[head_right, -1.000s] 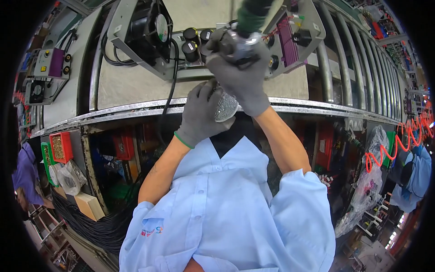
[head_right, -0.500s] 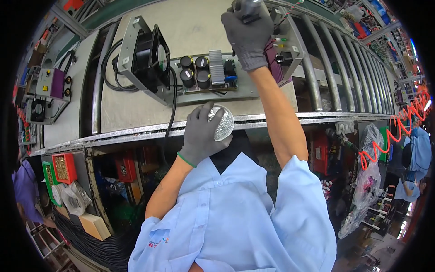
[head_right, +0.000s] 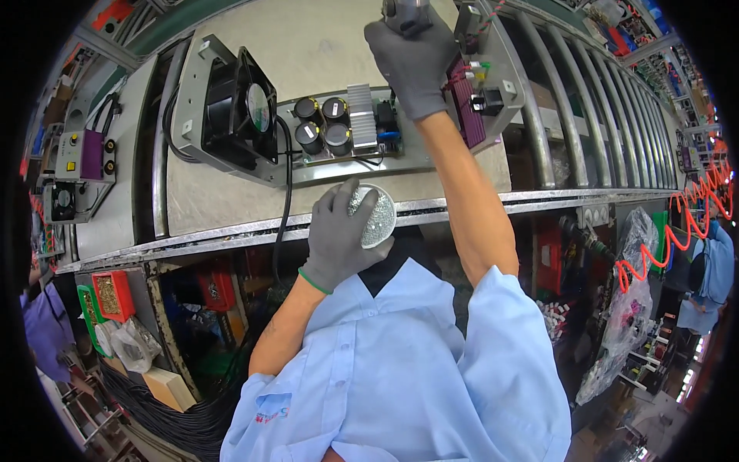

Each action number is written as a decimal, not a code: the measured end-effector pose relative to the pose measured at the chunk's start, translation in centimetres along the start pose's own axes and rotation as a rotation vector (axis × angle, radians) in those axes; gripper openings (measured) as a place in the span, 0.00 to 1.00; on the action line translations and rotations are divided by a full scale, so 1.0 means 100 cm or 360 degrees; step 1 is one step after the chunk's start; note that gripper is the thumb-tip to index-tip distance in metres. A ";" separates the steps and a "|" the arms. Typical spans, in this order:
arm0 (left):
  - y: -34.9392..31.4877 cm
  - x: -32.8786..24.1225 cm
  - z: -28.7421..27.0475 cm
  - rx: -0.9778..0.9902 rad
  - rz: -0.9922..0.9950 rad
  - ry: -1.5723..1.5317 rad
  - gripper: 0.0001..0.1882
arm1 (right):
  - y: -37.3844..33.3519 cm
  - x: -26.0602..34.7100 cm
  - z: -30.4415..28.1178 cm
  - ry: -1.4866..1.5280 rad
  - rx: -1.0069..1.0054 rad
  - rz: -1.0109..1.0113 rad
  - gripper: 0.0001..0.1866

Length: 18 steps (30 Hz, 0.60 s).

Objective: Assemble electronic components including a fan, circuit board, and wiring onto a chassis using an air screwdriver.

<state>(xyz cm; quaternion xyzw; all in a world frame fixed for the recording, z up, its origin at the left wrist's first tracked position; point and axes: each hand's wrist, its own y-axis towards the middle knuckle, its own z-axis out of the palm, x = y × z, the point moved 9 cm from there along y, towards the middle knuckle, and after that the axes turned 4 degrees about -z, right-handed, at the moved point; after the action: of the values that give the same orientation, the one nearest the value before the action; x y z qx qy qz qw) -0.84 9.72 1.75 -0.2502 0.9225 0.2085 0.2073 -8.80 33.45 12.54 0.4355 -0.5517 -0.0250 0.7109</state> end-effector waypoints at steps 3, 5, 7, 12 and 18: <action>0.000 0.000 0.000 0.0002 -0.0004 0.0027 0.39 | -0.004 -0.006 0.002 -0.0080 0.0040 0.0025 0.08; 0.000 -0.002 -0.002 -0.0027 0.0017 -0.0001 0.39 | -0.004 -0.001 0.000 0.0186 -0.0100 -0.0045 0.08; 0.000 -0.002 -0.003 -0.0050 0.0034 0.0016 0.39 | -0.004 0.008 0.001 0.0090 -0.0081 -0.0092 0.09; -0.004 -0.002 -0.004 -0.0086 0.0079 -0.0050 0.39 | -0.027 0.069 -0.006 0.0259 0.0066 -0.0256 0.10; -0.004 -0.004 -0.006 -0.0151 0.0112 -0.0002 0.38 | -0.089 0.112 -0.018 0.0876 0.0132 0.0315 0.18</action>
<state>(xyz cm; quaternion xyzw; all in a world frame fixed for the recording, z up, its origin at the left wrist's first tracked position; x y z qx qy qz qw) -0.49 9.25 2.27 -0.2271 0.9196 0.2594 0.1883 0.95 23.18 15.35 0.3986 -0.3786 0.1860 0.8143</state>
